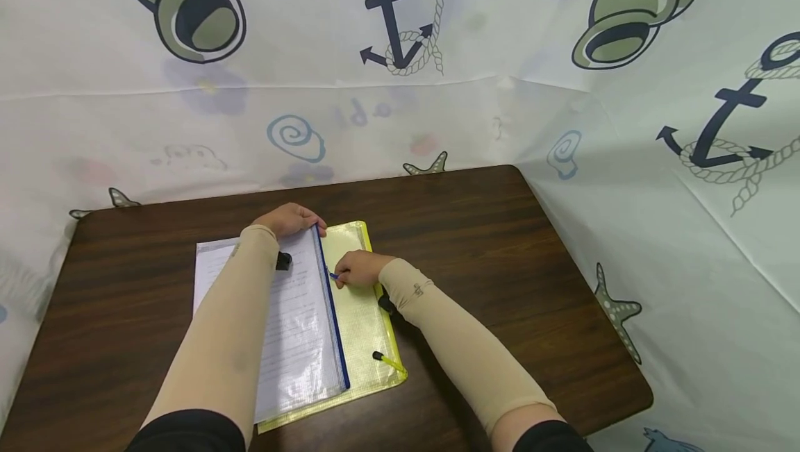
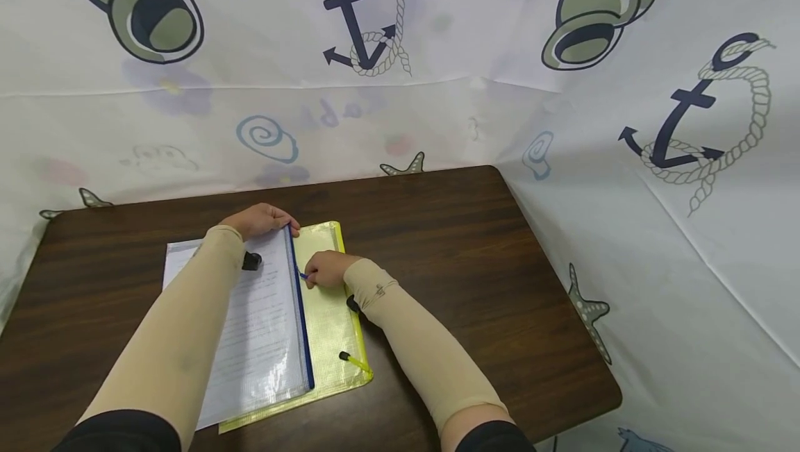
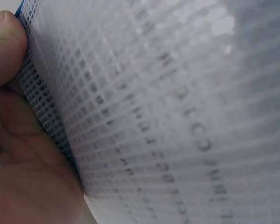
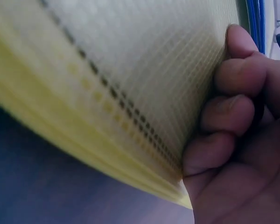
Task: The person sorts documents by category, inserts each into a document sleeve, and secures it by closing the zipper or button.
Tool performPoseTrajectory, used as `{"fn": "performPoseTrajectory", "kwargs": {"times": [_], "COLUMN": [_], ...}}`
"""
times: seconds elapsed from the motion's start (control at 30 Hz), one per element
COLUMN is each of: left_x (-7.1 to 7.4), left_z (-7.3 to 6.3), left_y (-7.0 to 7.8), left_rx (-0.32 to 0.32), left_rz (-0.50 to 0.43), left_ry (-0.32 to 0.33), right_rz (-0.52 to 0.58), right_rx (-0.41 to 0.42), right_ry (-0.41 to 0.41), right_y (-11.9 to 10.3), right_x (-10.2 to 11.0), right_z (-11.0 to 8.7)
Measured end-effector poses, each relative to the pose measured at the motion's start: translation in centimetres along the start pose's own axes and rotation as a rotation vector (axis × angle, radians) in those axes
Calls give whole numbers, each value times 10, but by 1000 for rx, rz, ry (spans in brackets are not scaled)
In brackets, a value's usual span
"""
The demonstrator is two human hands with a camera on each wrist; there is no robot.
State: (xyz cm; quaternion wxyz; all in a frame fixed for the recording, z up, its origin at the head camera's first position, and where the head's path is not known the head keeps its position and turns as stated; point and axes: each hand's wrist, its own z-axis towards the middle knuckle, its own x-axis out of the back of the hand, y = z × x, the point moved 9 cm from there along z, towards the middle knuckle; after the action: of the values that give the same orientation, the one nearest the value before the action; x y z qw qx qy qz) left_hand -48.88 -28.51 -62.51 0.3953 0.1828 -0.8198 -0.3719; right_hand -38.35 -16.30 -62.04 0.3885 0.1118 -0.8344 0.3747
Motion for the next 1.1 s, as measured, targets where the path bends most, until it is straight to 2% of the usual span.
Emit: {"fn": "performPoseTrajectory", "kwargs": {"times": [0.2, 0.37, 0.5, 0.67, 0.77, 1.1], "left_x": [0, 0, 1, 1, 1, 1], "left_z": [0, 1, 1, 2, 2, 2], "left_y": [-1, -2, -1, -2, -1, -1], "left_rx": [1, 5, -1, -3, -3, -1], "left_rz": [16, 18, 16, -9, -8, 4], "left_ry": [-1, 9, 11, 18, 17, 13], "right_rz": [72, 115, 67, -42, -42, -7], "right_rx": [7, -22, -23, 11, 12, -14], "right_ry": [-2, 36, 43, -48, -76, -65], "right_y": [5, 8, 4, -4, -6, -1], "right_x": [2, 7, 6, -5, -8, -7], "right_z": [3, 2, -1, -6, -8, -6]}}
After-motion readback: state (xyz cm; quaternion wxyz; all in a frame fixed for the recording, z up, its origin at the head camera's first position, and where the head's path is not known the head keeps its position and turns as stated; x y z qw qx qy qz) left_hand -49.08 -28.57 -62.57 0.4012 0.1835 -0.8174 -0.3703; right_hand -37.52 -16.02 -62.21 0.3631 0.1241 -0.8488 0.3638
